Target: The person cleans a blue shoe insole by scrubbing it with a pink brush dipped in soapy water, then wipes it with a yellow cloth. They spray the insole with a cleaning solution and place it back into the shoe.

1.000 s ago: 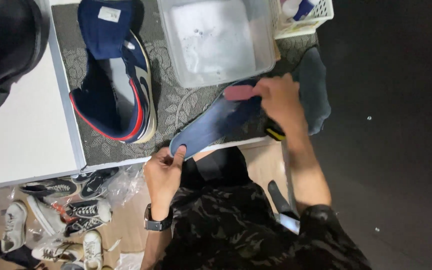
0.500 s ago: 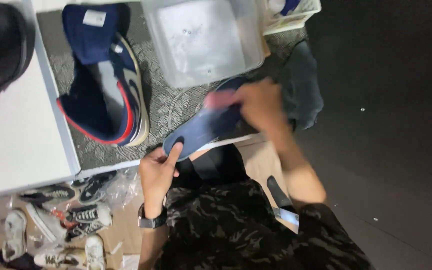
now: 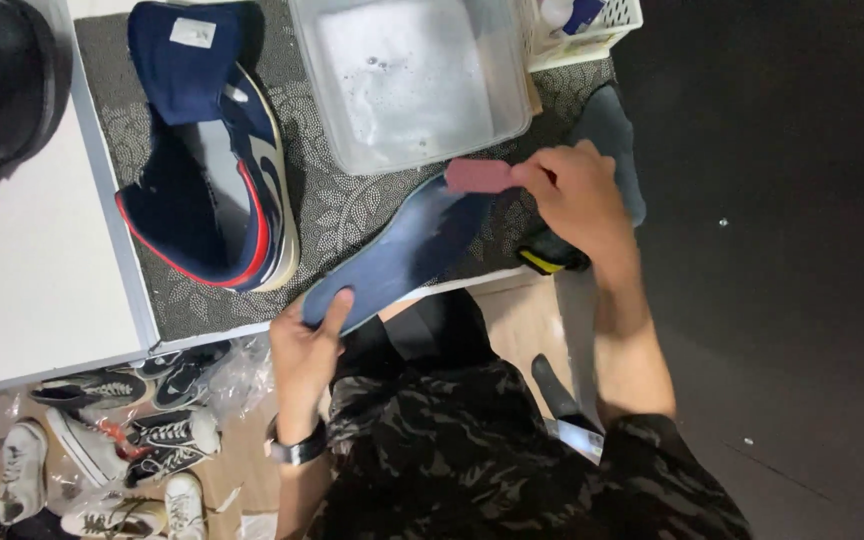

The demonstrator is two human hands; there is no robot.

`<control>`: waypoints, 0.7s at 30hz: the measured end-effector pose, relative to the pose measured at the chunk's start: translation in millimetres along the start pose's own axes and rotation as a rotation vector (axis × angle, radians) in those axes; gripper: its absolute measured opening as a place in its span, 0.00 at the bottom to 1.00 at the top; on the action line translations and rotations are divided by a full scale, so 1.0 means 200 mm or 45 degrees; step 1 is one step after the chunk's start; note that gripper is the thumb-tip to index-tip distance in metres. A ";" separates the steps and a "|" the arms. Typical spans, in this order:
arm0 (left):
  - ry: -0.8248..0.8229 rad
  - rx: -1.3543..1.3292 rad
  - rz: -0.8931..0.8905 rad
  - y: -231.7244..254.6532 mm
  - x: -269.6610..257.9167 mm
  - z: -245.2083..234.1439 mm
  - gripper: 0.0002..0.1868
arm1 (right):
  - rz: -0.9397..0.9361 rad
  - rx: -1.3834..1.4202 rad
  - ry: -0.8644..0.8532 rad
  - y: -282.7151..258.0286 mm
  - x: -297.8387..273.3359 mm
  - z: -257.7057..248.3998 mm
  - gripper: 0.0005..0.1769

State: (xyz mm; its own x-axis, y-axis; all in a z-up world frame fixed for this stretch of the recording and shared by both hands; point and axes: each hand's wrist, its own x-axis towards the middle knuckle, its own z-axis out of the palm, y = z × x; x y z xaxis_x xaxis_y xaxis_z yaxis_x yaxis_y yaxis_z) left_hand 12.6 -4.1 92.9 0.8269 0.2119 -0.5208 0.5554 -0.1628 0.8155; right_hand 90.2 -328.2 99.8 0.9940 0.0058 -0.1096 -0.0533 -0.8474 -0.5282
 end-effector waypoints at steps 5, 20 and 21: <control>-0.037 0.046 0.096 -0.34 0.22 -0.12 0.13 | -0.223 -0.162 -0.142 -0.15 0.00 0.11 0.18; -0.143 -0.036 0.121 -0.25 0.18 -0.13 0.15 | 0.075 -0.114 -0.232 0.01 0.15 0.29 0.10; -0.137 -0.032 0.118 -0.22 0.16 -0.14 0.16 | 0.212 -0.092 -0.214 0.05 0.17 0.23 0.06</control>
State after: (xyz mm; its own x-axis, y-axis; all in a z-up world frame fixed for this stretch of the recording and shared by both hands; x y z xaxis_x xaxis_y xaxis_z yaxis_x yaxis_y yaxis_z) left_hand 11.1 36.0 46.9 0.8801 0.0922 -0.4657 0.4747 -0.1522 0.8669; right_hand 119.1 -312.6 51.3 0.9417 -0.0542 -0.3321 -0.2024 -0.8797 -0.4304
